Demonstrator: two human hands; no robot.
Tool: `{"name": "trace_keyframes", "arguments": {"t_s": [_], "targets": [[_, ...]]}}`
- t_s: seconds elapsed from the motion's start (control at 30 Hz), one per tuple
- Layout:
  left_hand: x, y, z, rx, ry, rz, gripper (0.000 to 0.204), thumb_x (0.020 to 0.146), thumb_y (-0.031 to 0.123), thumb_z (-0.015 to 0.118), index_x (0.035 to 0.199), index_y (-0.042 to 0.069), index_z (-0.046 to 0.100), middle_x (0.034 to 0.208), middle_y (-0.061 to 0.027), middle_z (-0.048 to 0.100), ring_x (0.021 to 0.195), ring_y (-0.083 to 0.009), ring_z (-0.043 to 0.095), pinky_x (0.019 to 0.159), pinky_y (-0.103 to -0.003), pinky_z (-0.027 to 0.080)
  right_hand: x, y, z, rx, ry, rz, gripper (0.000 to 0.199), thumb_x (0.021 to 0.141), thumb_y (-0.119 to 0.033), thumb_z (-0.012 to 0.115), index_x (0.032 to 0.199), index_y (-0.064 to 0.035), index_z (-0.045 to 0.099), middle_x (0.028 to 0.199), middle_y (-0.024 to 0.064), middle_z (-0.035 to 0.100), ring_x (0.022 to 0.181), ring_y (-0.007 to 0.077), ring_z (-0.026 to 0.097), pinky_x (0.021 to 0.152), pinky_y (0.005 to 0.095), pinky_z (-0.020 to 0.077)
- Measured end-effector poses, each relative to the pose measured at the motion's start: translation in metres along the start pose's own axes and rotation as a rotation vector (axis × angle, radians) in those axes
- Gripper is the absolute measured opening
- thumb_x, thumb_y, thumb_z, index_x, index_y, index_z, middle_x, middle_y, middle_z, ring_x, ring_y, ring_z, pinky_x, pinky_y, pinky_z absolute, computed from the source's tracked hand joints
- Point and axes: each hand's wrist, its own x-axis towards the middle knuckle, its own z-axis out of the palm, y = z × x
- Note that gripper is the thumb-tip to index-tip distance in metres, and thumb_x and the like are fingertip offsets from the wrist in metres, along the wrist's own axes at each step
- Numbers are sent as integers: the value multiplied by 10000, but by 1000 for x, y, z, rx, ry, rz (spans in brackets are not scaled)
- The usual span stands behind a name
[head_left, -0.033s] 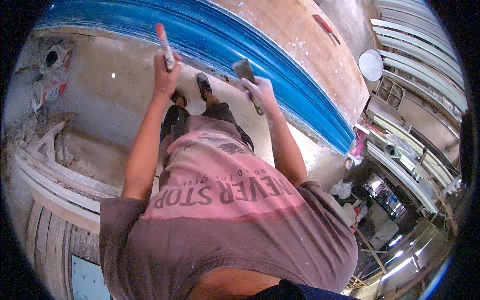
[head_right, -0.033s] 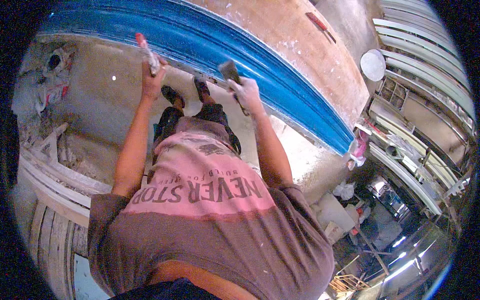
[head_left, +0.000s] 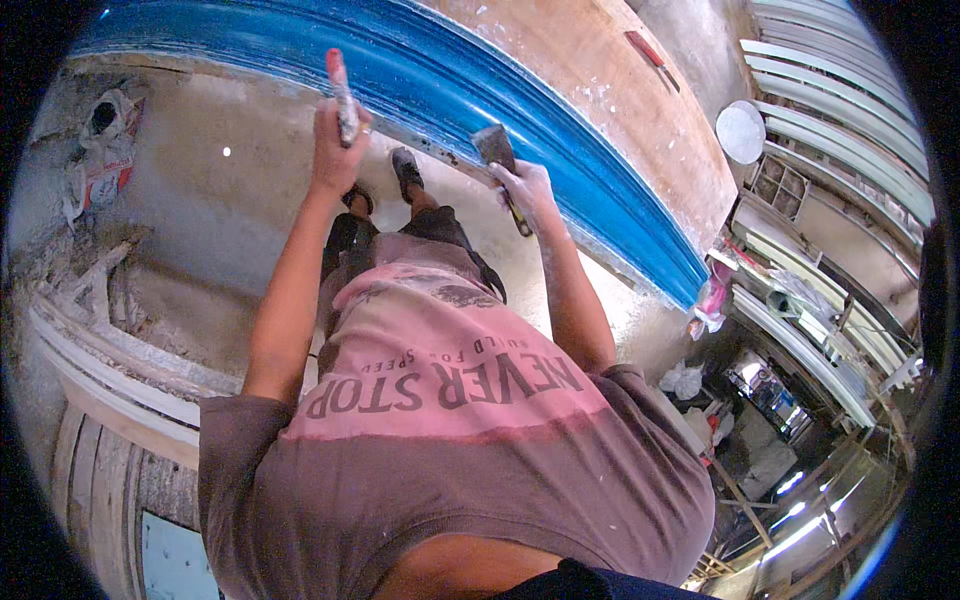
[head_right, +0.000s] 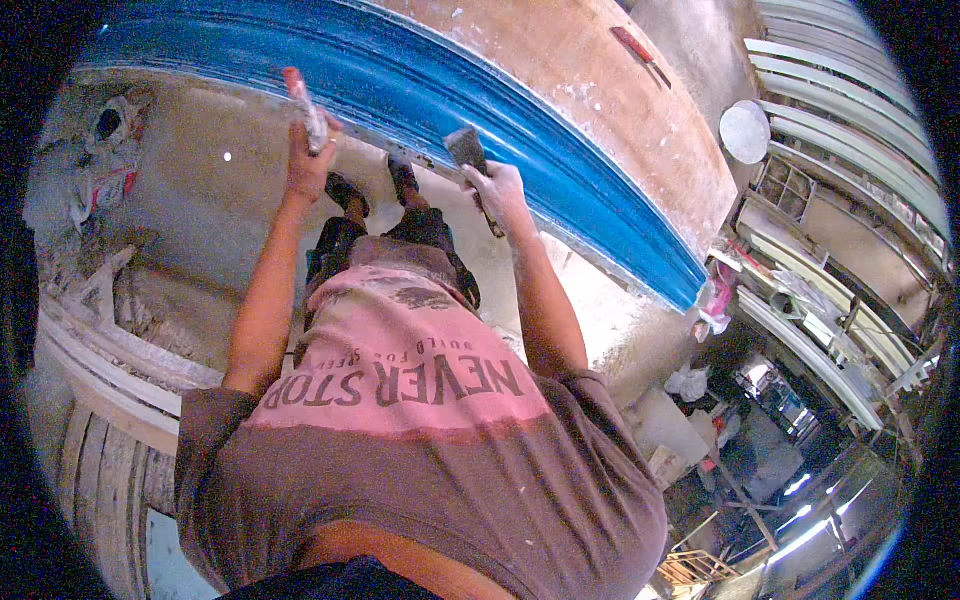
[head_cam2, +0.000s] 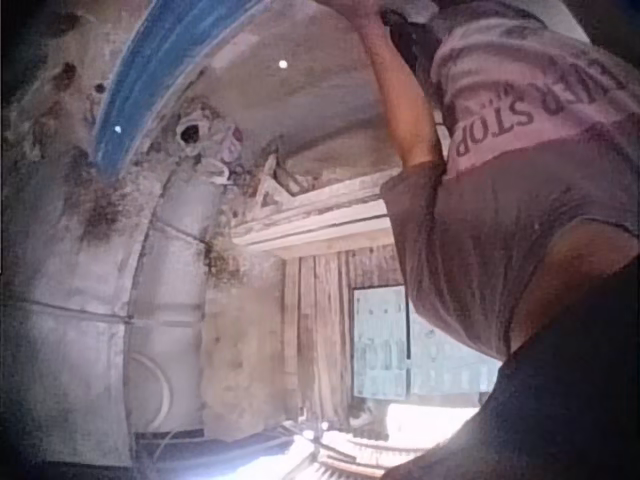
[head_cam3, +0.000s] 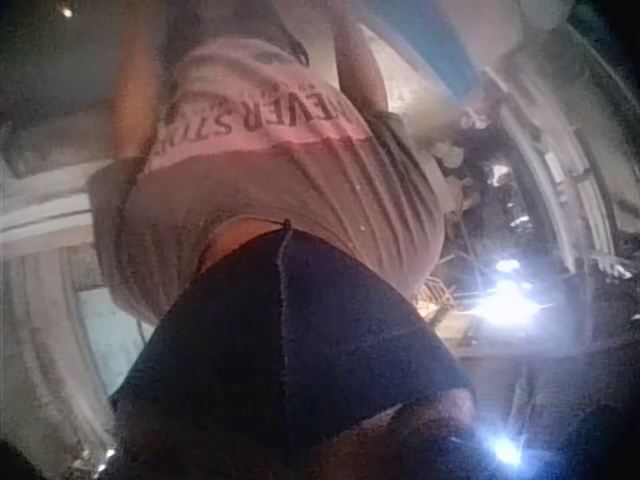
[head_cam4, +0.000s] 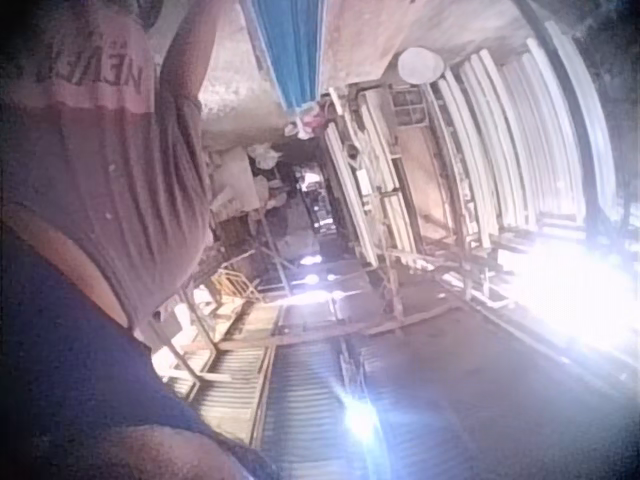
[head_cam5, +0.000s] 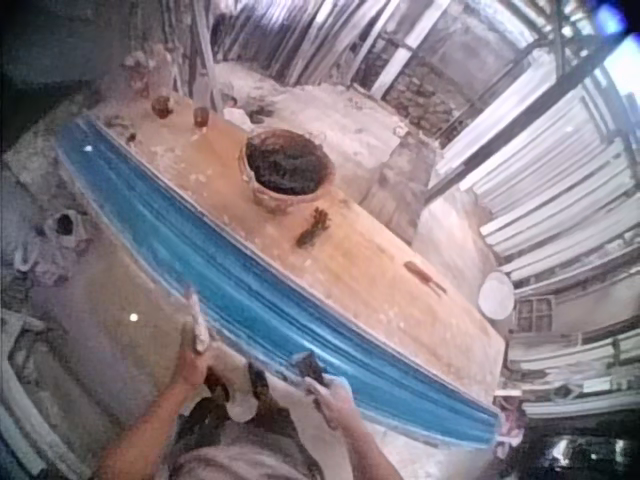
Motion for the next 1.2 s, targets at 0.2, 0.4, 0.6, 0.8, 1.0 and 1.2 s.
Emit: {"name": "trace_keyframes", "arguments": {"t_s": [0.2,0.4,0.6,0.8,1.0,1.2], "targets": [[7,34,36,397,-157,394,646,726,147,712,1323,109,468,1410,-220,457,1398,-396,338,1187,-605,150,16,-28,29,-84,63,-180,313,898,-287,703,784,5,719,574,75,638,461,141,604,472,313,494],[-4,45,48,560,-295,295,699,753,208,715,1378,58,440,1479,-264,374,1429,-400,307,1198,-616,124,1,-4,-6,-56,44,-44,317,892,-307,715,802,-3,714,599,74,656,467,142,616,443,313,485],[1,29,47,535,-238,353,700,768,219,699,1392,64,423,1478,-262,381,1439,-393,297,1196,-620,122,21,-48,20,-128,-12,-322,273,891,-251,707,1031,-18,680,734,92,690,570,168,647,519,328,511],[-1,6,23,482,-149,267,689,780,209,675,1403,79,412,1477,-260,379,1448,-397,278,1197,-614,101,-14,-13,-18,-716,138,-565,345,871,-212,679,1210,-161,649,1048,149,663,896,340,674,781,426,542],[4,18,6,372,-90,141,667,809,163,631,1449,134,445,1354,-203,442,1294,-387,412,1145,-553,218,3,-50,0,-882,16,-644,347,897,-327,656,1223,-207,656,1126,153,595,953,383,666,811,489,558],[2,11,-17,1,107,-108,617,786,89,599,1398,117,524,1082,-109,478,1021,-257,489,987,-372,378,-20,-27,-48,-881,-83,-538,397,899,-364,659,1255,-190,670,1152,159,595,991,358,646,850,437,534]]}}
